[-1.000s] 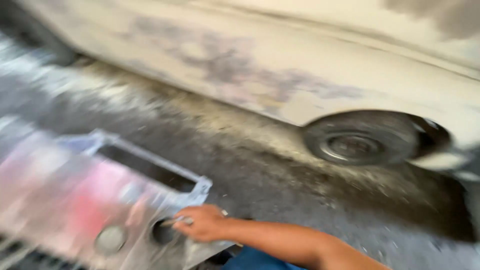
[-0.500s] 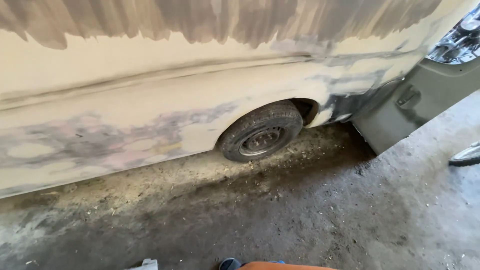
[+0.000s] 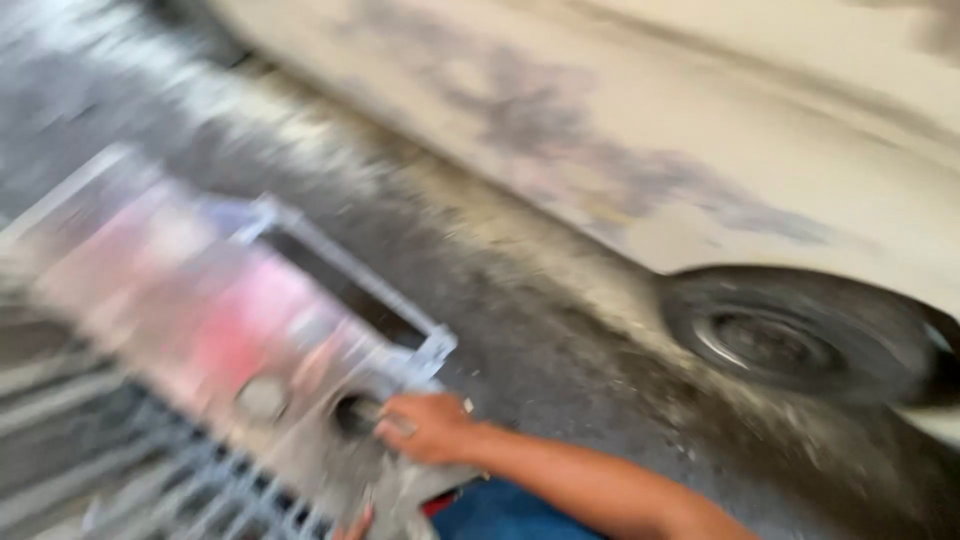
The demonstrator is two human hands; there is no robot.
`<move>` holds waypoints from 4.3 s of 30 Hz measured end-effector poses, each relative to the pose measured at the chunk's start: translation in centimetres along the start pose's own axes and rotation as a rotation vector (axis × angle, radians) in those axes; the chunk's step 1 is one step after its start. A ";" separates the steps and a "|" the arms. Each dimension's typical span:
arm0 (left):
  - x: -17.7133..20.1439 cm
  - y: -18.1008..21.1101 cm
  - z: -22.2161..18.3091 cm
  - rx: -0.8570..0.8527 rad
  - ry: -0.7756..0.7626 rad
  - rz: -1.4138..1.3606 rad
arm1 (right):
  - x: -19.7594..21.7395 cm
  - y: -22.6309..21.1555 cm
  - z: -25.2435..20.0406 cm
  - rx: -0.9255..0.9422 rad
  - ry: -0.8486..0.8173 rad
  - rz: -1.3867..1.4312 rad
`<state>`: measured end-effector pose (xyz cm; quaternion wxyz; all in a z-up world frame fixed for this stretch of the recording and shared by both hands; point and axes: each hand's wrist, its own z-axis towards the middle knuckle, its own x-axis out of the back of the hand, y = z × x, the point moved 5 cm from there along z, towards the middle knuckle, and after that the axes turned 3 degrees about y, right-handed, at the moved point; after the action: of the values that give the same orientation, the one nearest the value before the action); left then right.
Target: The person applies body filler to the side panel of a car using a metal spreader. They periodically scrape excess filler onto a mixing board and scoop more material from a container before returning to smooth the surface on the vehicle.
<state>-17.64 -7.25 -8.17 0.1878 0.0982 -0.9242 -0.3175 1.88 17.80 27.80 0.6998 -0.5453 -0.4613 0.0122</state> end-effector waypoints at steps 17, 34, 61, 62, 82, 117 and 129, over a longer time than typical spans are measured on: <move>-2.5 16.9 -16.4 -0.064 0.093 -0.968 | 6.5 -5.1 0.7 0.126 0.015 -0.161; -1.7 18.3 -15.4 -0.109 0.175 -0.841 | 6.6 -6.3 1.2 0.178 -0.051 -0.237; 0.8 19.5 -14.0 -0.160 0.321 -0.834 | 11.2 3.0 -3.5 -0.298 0.130 0.340; 0.4 19.1 -13.1 -0.161 0.319 -0.836 | 11.6 2.5 -3.6 -0.297 0.132 0.338; -3.2 25.7 -11.0 -0.114 0.050 -1.291 | 16.0 -2.6 -7.5 -0.190 0.058 0.224; -2.5 26.2 -10.0 -0.222 0.150 -1.006 | 19.9 -11.0 -7.9 0.257 -0.342 0.027; 0.6 22.2 -7.1 -0.238 0.257 -0.890 | 12.3 -4.0 -2.8 0.228 -0.262 0.197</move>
<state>-16.67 5.92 11.05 0.1563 0.5006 -0.7190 -0.4561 8.87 20.45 38.75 0.6865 -0.4986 -0.4884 0.2039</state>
